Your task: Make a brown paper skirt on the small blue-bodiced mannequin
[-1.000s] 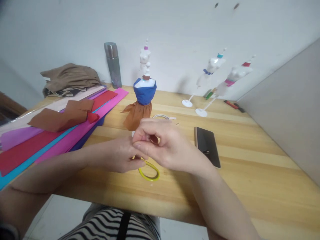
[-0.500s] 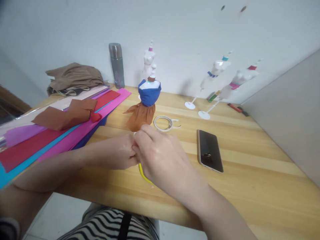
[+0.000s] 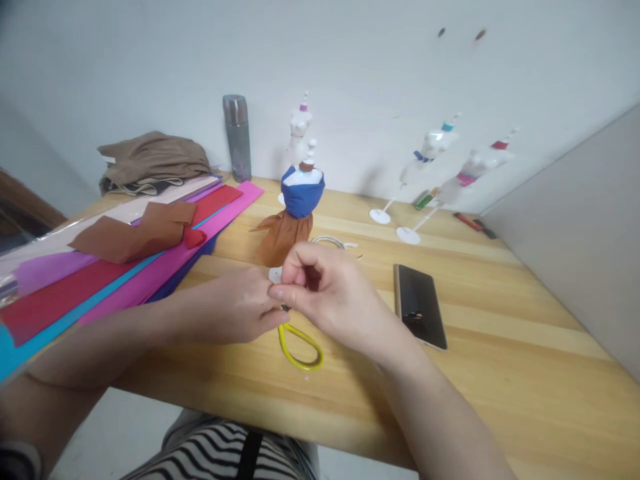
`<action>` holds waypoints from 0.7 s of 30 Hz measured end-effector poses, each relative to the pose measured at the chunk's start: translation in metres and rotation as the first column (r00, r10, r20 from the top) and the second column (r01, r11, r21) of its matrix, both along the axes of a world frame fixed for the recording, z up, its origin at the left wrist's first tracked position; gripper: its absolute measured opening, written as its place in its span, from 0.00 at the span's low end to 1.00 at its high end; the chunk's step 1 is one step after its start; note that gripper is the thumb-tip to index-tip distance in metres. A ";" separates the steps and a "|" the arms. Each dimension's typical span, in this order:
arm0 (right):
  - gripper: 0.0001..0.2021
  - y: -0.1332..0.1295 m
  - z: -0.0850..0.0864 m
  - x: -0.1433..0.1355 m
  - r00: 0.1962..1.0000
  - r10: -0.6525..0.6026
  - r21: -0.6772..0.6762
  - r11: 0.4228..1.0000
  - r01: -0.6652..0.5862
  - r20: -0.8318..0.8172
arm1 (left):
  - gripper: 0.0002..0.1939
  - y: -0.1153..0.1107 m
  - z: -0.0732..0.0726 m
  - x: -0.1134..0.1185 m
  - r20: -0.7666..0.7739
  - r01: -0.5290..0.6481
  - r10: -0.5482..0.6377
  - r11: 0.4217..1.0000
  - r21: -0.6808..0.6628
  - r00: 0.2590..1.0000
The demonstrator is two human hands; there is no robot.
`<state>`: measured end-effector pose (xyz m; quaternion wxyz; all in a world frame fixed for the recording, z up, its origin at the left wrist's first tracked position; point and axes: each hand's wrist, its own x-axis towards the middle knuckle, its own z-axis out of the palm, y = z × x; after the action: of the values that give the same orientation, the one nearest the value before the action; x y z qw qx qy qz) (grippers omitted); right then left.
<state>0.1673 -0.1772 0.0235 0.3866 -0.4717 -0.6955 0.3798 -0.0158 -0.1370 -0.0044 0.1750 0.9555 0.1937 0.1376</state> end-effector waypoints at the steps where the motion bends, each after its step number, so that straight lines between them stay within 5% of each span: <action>1: 0.24 0.001 0.000 0.001 1.000 0.016 -0.019 1.000 -0.017 -0.027 | 0.08 0.000 0.002 0.001 -0.037 0.001 0.000 1.000 0.008 0.999; 6: 0.24 0.007 -0.001 0.004 0.990 0.069 -0.101 0.992 -0.081 -0.120 | 0.10 -0.002 0.014 0.006 -0.177 -0.030 0.033 0.999 0.023 0.984; 14: 0.24 0.013 -0.001 0.015 0.970 0.146 -0.236 0.953 -0.192 -0.196 | 0.14 -0.002 0.017 0.004 -0.189 -0.005 0.014 0.999 0.047 0.982; 21: 0.22 0.025 -0.011 0.026 0.942 0.230 -0.221 0.932 -0.285 -0.244 | 0.22 0.000 0.008 0.005 -0.100 0.153 -0.155 0.988 -0.031 0.983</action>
<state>0.1929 -0.1518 0.0121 0.3423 -0.3776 -0.6515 0.5619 -0.0108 -0.1370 0.0039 0.1860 0.9713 0.1296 0.0724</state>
